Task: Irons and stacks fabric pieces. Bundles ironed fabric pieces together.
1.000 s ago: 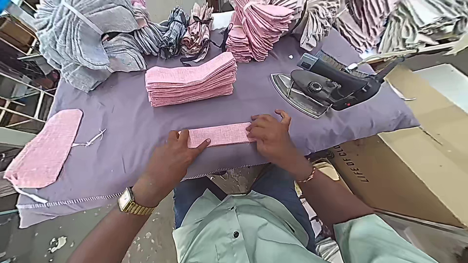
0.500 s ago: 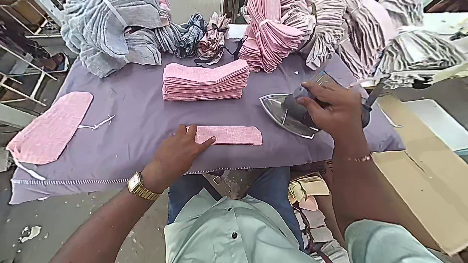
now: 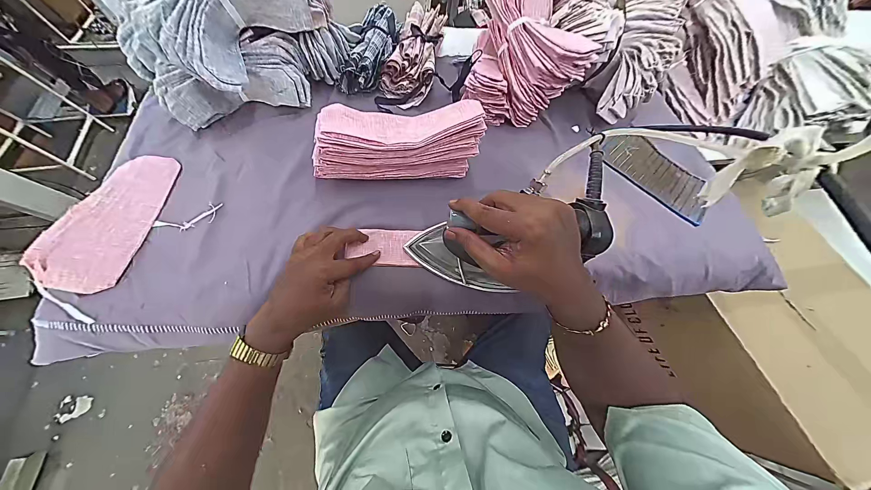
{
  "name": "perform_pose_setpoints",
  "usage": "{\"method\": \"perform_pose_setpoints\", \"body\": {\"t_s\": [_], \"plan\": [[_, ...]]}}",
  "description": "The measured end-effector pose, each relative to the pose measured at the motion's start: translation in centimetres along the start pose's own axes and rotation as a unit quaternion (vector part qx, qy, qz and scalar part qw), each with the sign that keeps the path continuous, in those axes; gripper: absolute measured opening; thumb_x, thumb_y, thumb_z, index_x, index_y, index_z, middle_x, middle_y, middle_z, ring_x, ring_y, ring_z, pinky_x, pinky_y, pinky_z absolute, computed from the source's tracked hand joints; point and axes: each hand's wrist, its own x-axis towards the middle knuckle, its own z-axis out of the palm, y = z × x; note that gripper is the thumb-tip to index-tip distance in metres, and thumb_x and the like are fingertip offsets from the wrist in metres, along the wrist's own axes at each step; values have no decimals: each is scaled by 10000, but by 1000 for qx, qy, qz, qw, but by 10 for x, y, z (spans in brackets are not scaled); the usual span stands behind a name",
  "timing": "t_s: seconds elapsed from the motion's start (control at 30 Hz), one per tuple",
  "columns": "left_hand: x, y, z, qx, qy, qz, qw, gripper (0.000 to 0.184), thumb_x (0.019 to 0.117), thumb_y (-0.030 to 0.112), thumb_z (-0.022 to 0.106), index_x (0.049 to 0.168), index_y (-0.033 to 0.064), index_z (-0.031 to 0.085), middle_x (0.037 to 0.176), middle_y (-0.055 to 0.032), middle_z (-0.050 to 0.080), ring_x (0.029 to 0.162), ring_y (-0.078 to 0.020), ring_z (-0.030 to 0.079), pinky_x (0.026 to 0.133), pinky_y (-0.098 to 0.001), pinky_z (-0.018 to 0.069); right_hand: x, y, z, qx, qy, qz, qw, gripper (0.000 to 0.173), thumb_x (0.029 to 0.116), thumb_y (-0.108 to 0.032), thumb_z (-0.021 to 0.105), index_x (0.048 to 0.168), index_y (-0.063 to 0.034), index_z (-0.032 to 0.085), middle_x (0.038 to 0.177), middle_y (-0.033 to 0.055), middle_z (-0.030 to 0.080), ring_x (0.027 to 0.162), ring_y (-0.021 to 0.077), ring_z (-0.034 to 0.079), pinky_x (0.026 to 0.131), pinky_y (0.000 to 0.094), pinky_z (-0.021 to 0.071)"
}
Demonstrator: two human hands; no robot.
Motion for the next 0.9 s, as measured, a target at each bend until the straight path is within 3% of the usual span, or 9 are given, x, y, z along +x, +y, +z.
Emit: {"method": "perform_pose_setpoints", "body": {"t_s": [0.07,0.17,0.27,0.37,0.5,0.57,0.67,0.8,0.9], "plan": [[-5,-1,6,-24,54,-17,998,361,1001,187,504,1211,305,773,1373,59,653,1329,-169,540,1102,-474,432,9,-10,11,12,1,0,1000,337,980,-460,643,1209,-253,778,848,-16,700,704,127,632,586,349,487],[-4,3,9,-31,116,-46,992,270,955,180,582,1078,222,820,1303,20,681,1301,-203,530,1094,-449,427,27,-30,31,13,0,9,1000,328,979,-464,637,1204,-272,777,839,-19,697,706,133,638,584,358,489],[-3,4,1,-59,164,-92,980,163,870,243,702,995,194,796,1242,-17,633,1255,-216,514,1053,-428,444,46,-54,51,0,-13,7,1000,335,994,-466,608,1222,-276,766,847,-8,686,711,154,639,580,369,488],[-3,2,-5,-102,193,-107,970,259,798,235,769,1034,149,708,1226,-37,609,1216,-212,536,1025,-424,465,60,-73,70,-11,-32,-32,999,379,1030,-461,547,1278,-245,737,865,31,658,741,196,625,600,370,483],[-11,-9,-9,-223,271,-122,928,304,783,10,668,1078,79,641,1238,-73,600,1199,-228,585,975,-412,553,65,-75,67,3,-84,-77,993,431,1062,-456,494,1393,-236,662,913,53,649,806,225,623,657,386,500],[-13,-12,-9,-243,287,-141,916,305,824,-17,633,1119,59,646,1233,-79,627,1176,-232,610,978,-422,560,61,-70,61,18,-88,-91,992,433,1067,-453,489,1391,-226,665,884,42,637,778,210,610,641,375,487],[-8,-11,-9,-149,238,-169,945,250,951,206,680,1174,92,682,1205,-31,669,1137,-158,640,977,-377,566,50,-58,45,55,-83,-107,989,363,1059,-389,534,1326,-218,712,865,17,677,748,171,641,612,357,512],[-1,-7,-4,29,138,-202,969,609,830,681,703,1243,234,719,1238,0,626,1140,-200,557,968,-453,463,21,-30,8,62,-102,-95,988,333,1043,-380,541,1263,-226,738,852,-19,685,738,136,644,618,359,523],[0,-5,-1,48,117,-202,971,563,837,690,676,1214,275,728,1208,15,620,1112,-209,551,913,-476,451,-10,-6,-16,33,-75,-77,994,338,1024,-401,566,1192,-182,761,843,5,694,728,154,648,602,373,518]]}}
